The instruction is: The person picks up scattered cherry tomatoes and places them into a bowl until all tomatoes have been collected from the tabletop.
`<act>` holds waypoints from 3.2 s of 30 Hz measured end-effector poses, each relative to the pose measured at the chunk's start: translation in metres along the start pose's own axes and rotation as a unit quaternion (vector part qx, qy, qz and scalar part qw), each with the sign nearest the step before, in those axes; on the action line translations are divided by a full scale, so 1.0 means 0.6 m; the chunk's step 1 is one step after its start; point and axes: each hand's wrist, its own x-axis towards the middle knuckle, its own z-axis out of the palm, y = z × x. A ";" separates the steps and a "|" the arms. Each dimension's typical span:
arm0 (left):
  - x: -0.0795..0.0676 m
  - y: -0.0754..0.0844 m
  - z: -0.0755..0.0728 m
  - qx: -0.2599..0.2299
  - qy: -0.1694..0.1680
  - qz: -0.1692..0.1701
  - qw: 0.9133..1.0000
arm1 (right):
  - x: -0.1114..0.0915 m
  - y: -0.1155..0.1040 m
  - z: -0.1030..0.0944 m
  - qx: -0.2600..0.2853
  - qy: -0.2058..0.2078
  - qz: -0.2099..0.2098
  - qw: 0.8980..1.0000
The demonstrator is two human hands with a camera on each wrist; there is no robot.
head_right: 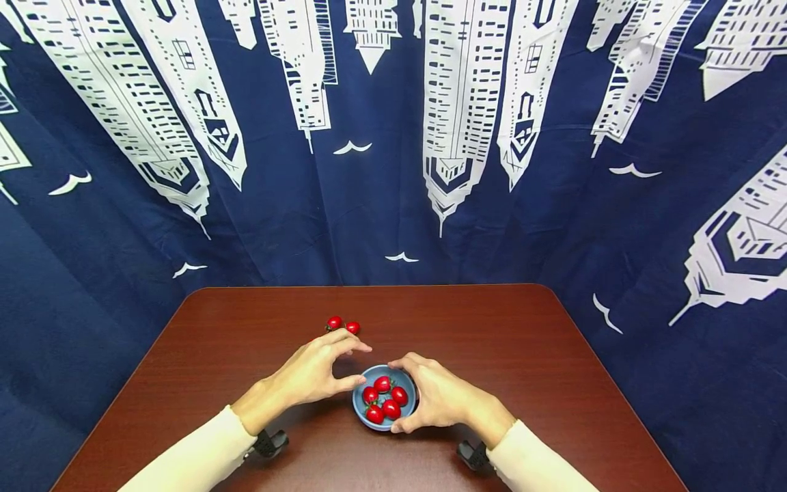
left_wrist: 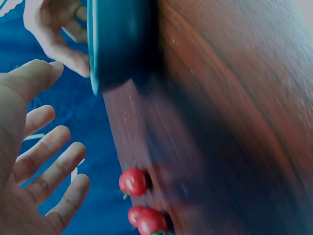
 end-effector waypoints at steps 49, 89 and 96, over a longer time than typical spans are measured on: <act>-0.014 -0.143 -0.004 0.021 0.031 -0.133 0.990 | 0.000 0.001 -0.002 -0.003 0.013 0.002 1.000; -0.011 -0.051 -0.022 -0.011 0.057 -0.027 0.998 | 0.001 -0.001 0.000 -0.001 0.009 -0.004 1.000; -0.006 -0.026 -0.025 -0.023 0.061 0.001 0.998 | 0.003 -0.002 0.000 0.002 0.006 0.000 1.000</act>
